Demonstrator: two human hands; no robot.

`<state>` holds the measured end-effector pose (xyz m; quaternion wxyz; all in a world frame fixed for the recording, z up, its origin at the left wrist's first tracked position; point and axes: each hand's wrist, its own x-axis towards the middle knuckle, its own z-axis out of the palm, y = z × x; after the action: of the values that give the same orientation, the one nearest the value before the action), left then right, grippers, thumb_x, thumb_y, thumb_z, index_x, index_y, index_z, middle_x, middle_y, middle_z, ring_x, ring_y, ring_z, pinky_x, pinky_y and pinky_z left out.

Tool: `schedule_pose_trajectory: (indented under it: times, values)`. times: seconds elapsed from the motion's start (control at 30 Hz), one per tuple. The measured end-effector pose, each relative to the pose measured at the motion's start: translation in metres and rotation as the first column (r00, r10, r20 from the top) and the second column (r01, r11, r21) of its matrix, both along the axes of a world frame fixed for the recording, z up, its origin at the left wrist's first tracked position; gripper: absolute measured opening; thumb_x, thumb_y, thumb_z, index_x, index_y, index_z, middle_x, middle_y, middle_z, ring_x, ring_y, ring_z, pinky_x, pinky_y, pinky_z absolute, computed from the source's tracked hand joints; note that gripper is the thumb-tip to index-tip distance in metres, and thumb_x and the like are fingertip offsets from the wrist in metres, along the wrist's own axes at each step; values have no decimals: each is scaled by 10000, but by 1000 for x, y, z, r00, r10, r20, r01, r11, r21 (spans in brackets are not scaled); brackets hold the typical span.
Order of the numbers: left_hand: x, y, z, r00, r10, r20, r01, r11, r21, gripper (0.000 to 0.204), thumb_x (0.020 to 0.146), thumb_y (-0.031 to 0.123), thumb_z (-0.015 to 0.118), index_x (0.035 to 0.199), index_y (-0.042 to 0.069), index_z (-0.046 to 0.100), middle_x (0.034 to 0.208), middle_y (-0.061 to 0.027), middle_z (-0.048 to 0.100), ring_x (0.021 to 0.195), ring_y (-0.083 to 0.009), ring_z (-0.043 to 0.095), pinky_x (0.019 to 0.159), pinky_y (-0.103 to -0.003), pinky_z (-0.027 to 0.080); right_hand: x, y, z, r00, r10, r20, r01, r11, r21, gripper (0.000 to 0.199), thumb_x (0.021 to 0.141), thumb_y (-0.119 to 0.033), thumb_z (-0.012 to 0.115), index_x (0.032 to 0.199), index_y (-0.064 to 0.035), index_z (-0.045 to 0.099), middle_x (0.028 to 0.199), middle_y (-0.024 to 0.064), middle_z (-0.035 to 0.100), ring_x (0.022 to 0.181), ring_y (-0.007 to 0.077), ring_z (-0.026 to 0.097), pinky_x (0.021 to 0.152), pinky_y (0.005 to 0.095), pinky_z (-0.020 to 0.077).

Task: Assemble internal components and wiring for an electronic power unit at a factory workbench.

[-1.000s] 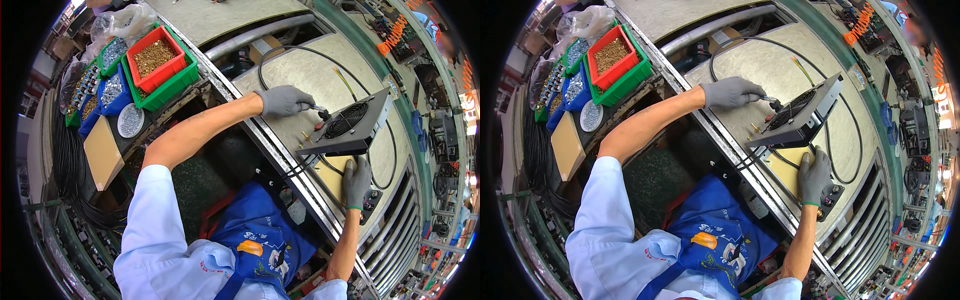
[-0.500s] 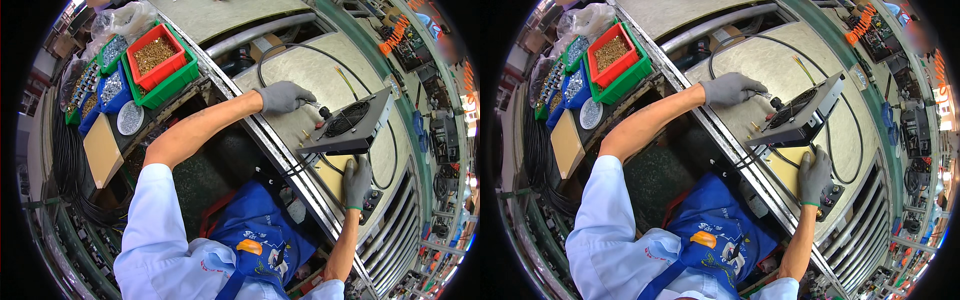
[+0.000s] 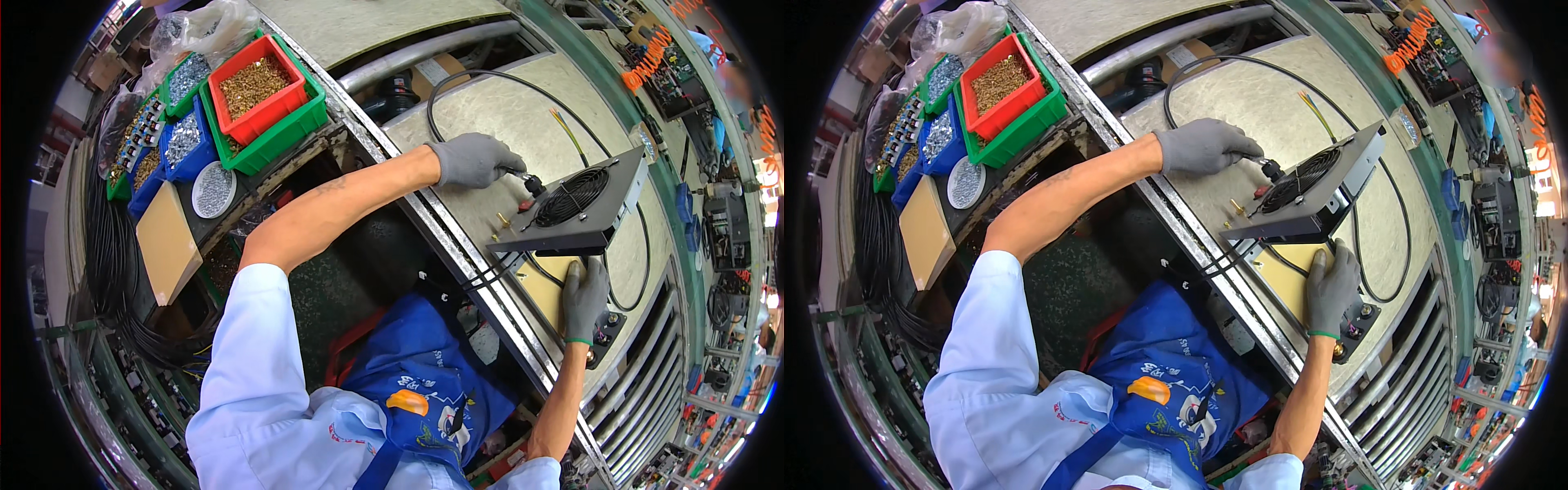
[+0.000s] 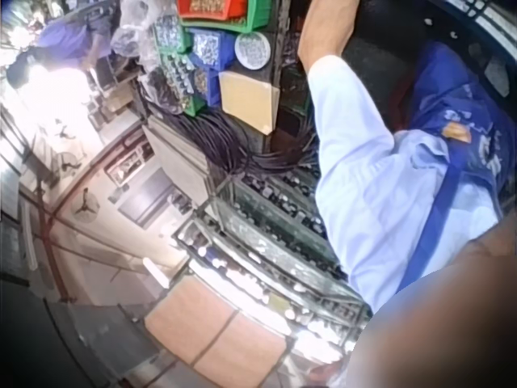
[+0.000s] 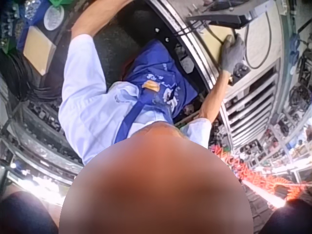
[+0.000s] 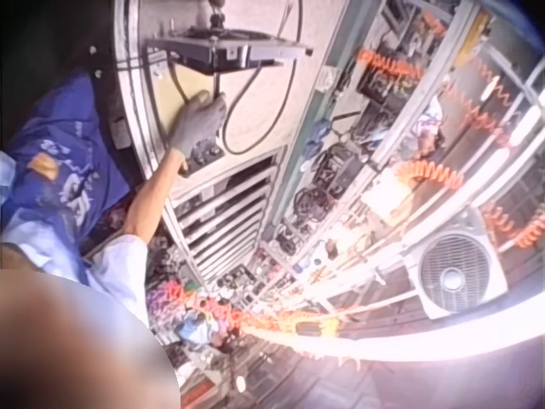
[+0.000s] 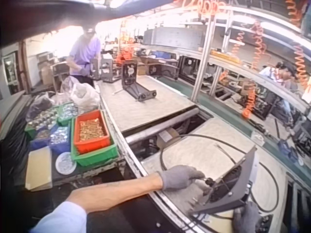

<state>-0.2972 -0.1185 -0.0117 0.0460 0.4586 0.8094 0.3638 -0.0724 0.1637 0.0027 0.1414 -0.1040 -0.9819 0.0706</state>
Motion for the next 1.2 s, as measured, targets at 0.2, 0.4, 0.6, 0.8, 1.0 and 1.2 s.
schedule_pose_trajectory:
  times: [0.2, 0.4, 0.6, 0.8, 1.0, 1.2]
  values:
    - [7, -4, 16, 982, -81, -168, 41, 972, -229, 538, 852, 70, 556, 1361, 234, 610, 1122, -115, 675, 981, -341, 682, 846, -447, 545, 4, 4, -1, 1000, -2, -21, 2, 1000, 18, 391, 954, -223, 572, 1278, -4, 597, 1169, 205, 626, 1121, 385, 573, 975, 473, 441]
    - [6, 3, 26, 913, -179, -366, 82, 961, -264, 554, 806, 67, 602, 1332, 240, 616, 1086, -98, 641, 872, -340, 687, 751, -455, 547, 7, 9, -4, 999, -41, -6, 41, 999, 33, 390, 932, -219, 590, 1258, -6, 606, 1155, 196, 630, 1104, 377, 574, 970, 468, 445]
    - [-6, 25, 29, 921, -260, -289, 193, 951, -241, 492, 805, 8, 556, 1247, 186, 680, 1051, -114, 655, 893, -314, 677, 773, -429, 540, 14, 14, -3, 998, -54, -24, 54, 998, 23, 396, 911, -207, 608, 1252, -6, 610, 1155, 202, 630, 1101, 382, 573, 968, 477, 444]
    - [-15, 45, 30, 859, -283, 426, 338, 939, -58, 356, 890, 37, 509, 1190, 38, 701, 926, -66, 718, 857, -174, 637, 819, -318, 509, 24, 27, -9, 998, -52, -44, 54, 997, 52, 413, 898, -209, 617, 1263, -16, 606, 1163, 202, 631, 1108, 376, 571, 979, 480, 433]
    - [-4, 50, 43, 792, -227, 566, 322, 944, -72, 346, 900, 73, 529, 1203, 20, 688, 912, -37, 725, 803, -149, 639, 775, -316, 512, 33, 28, -5, 996, -72, -53, 74, 996, 50, 418, 897, -195, 609, 1276, -19, 601, 1167, 205, 624, 1115, 377, 562, 979, 480, 429]
    - [4, 74, 28, 883, -236, 406, 297, 950, -93, 283, 912, 73, 549, 1188, 25, 592, 917, -127, 747, 852, -238, 707, 783, -381, 524, 32, 32, -1, 999, -26, -27, 26, 1000, -7, 414, 896, -156, 591, 1283, -11, 604, 1155, 210, 619, 1104, 376, 554, 972, 476, 431]
